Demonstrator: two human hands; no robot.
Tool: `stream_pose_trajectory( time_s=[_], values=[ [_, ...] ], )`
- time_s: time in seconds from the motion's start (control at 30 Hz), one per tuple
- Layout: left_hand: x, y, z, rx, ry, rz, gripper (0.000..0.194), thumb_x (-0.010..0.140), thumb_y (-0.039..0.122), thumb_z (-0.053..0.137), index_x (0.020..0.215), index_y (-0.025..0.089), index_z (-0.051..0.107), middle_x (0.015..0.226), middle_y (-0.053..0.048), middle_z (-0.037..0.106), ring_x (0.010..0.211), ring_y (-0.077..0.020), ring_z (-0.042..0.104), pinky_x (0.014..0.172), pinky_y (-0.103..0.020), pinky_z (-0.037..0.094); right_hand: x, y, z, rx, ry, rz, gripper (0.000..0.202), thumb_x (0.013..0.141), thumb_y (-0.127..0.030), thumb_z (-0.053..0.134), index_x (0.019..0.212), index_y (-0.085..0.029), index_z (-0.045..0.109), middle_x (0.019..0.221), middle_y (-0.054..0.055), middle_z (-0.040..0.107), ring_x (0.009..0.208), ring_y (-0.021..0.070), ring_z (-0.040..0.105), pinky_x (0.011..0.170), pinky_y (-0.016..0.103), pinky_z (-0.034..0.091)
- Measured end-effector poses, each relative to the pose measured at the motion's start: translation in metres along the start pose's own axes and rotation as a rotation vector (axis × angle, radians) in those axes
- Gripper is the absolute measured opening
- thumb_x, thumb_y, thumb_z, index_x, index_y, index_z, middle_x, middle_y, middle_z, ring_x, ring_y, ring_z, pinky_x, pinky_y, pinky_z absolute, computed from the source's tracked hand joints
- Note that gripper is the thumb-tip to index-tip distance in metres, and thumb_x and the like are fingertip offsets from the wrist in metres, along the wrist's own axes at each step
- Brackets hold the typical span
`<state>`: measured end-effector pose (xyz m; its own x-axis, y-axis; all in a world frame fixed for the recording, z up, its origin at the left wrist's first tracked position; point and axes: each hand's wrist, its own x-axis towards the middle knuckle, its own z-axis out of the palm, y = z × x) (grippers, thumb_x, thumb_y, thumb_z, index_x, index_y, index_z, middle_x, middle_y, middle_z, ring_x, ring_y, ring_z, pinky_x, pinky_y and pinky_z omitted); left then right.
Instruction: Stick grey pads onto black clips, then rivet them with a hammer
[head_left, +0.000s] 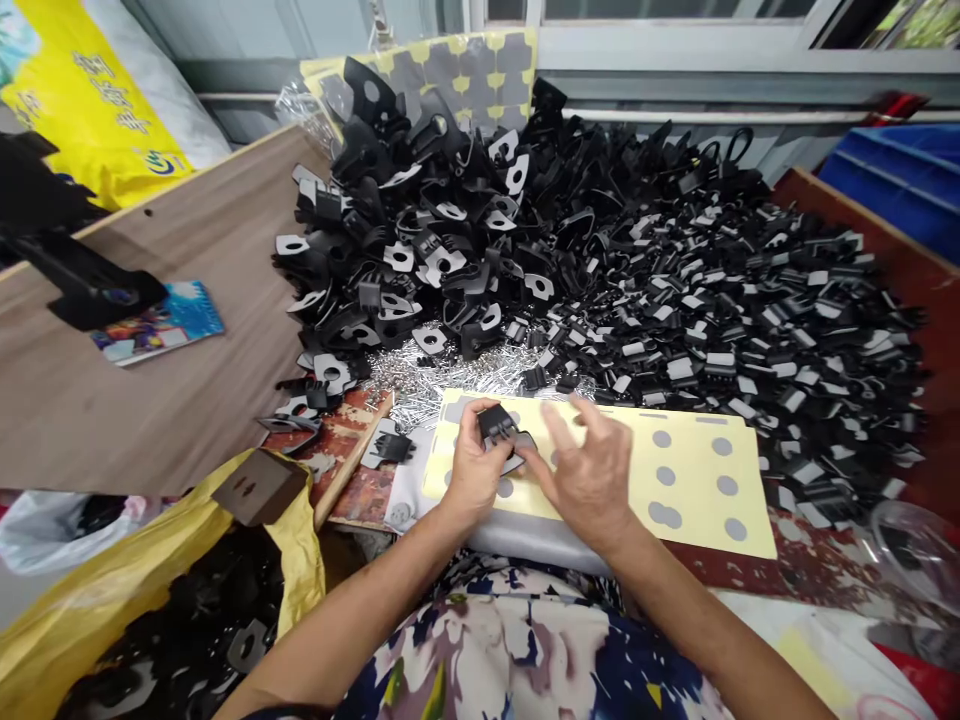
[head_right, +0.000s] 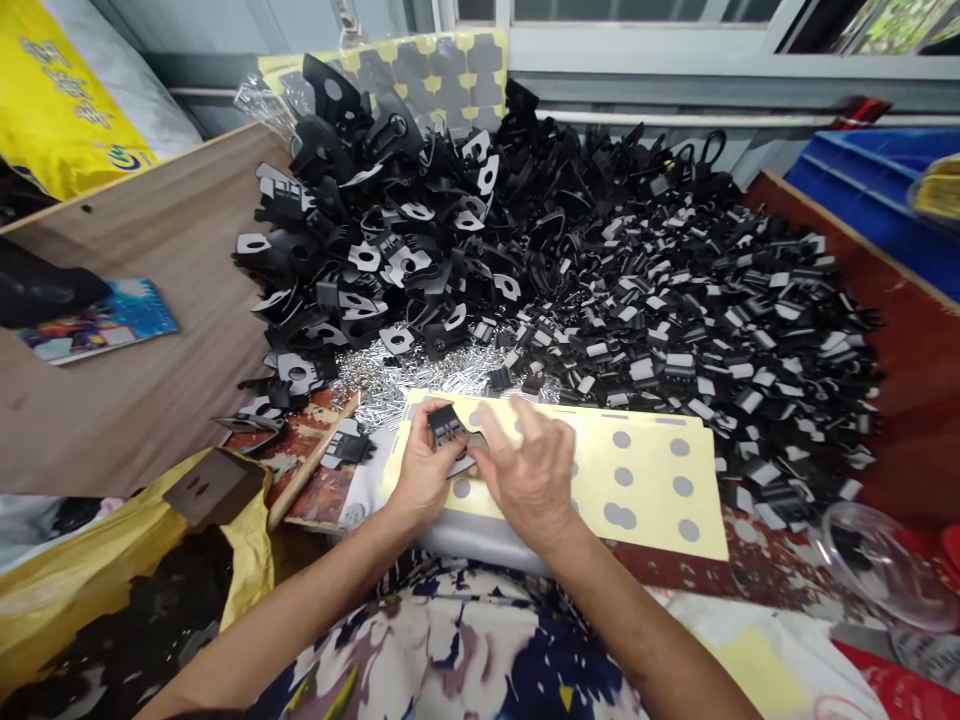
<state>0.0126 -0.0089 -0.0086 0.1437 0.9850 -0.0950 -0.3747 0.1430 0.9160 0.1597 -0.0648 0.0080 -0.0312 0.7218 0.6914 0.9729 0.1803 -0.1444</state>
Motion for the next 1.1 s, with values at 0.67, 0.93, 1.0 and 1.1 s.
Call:
stream_pose_trajectory(
  time_s=[0.67,0.93,1.0,1.1],
  values=[
    [0.069,0.145,-0.009,0.240,-0.452,-0.389,0.072,0.078,0.015,0.079,0.143,0.032,0.053,0.109,-0.011,0.071,0.091,-0.0290,0.074,0.073,-0.044,0.065,0.106,0.105,0.010,0.694,-0.747,0.444,0.023,0.096,-0.023,0.057,0.097,-0.026,0.080,0.076,-0.003,0.077,0.050,0.0117,0.055,0.060,0.027,0.046],
    [0.065,0.132,-0.010,0.155,-0.455,-0.365,0.040,0.093,0.034,0.071,0.129,0.020,0.062,0.098,-0.012,0.075,0.084,-0.0233,0.073,0.074,-0.037,0.062,0.251,0.172,0.090,0.167,-0.295,0.628,0.023,0.097,-0.023,0.059,0.109,-0.011,0.075,0.109,0.014,0.079,0.101,0.0225,0.068,0.091,0.030,0.047],
    [0.036,0.083,-0.026,0.272,-0.544,-0.461,0.032,0.094,0.036,0.068,0.121,0.018,0.067,0.092,-0.012,0.074,0.077,-0.0212,0.071,0.074,-0.038,0.060,0.257,0.171,0.104,0.148,-0.325,0.617,0.018,0.091,-0.022,0.068,0.103,-0.011,0.076,0.105,0.015,0.079,0.101,0.0241,0.068,0.090,0.031,0.046],
    [0.006,0.036,-0.049,0.637,-0.512,-0.021,0.025,0.096,0.032,0.063,0.117,0.022,0.073,0.103,-0.014,0.075,0.097,-0.0275,0.071,0.095,-0.050,0.056,0.248,0.171,0.108,0.116,-0.336,0.580,0.018,0.091,-0.018,0.064,0.102,-0.010,0.075,0.112,0.019,0.076,0.106,0.0289,0.067,0.094,0.038,0.045]
  ],
)
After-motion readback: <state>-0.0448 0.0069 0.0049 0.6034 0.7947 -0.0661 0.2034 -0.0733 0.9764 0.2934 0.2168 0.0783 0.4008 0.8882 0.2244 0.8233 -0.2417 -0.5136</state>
